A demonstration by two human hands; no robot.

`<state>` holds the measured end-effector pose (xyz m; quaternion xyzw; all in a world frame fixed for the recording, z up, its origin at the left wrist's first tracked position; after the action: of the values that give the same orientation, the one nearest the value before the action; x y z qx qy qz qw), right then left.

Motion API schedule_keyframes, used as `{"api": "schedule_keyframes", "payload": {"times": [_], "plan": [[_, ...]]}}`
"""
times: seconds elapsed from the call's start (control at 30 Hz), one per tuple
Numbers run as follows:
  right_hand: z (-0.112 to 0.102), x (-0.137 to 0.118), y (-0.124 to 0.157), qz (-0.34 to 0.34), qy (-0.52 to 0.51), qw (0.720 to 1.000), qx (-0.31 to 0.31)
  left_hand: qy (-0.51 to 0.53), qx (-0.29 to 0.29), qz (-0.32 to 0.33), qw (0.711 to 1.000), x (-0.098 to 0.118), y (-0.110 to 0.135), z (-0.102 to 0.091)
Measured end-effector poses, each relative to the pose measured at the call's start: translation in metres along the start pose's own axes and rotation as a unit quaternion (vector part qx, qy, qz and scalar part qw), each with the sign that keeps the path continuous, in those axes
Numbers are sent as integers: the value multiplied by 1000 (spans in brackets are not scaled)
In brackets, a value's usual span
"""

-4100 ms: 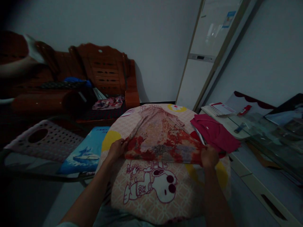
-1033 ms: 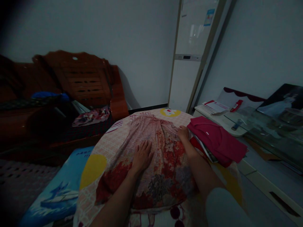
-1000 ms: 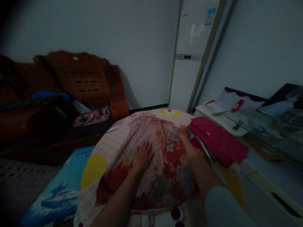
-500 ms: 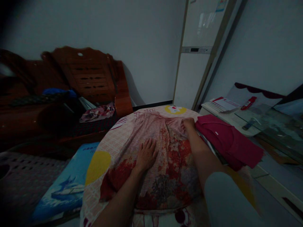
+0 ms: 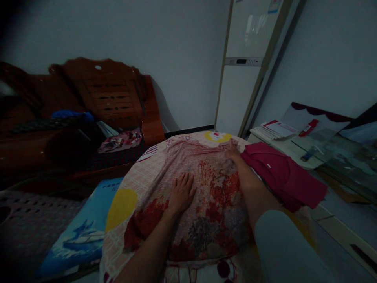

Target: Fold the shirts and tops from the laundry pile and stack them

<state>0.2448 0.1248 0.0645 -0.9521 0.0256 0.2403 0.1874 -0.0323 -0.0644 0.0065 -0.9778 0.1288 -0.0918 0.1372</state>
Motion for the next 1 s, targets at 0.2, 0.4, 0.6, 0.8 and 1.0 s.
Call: {"api": "schedule_keyframes", "payload": {"times": [0.2, 0.4, 0.6, 0.8, 1.0], "plan": [[19, -21, 72, -81, 92, 992, -20, 9, 3, -1, 1000, -1, -2, 3], [17, -20, 150, -97, 95, 991, -2, 6, 2, 0, 1000, 0, -3, 2], [-50, 15, 201, -95, 29, 987, 125, 6, -4, 0, 1000, 1, -5, -1], [-108, 66, 264, -7, 127, 976, 179, 2, -13, 3, 1000, 2, -6, -2], [-124, 77, 294, 133, 289, 944, 90, -6, -11, 1, 1000, 2, -7, -2]]}}
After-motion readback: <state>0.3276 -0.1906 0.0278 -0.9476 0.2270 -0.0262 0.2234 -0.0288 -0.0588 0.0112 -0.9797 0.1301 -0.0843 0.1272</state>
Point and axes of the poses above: each hand's wrist, its own y-axis away from the middle knuckle, its own z-axis out of the palm, x = y × z, the point moved 9 cm from there along -y, towards the middle knuckle, and after that the axes turned 6 degrees about x, right-handed, at the moved point
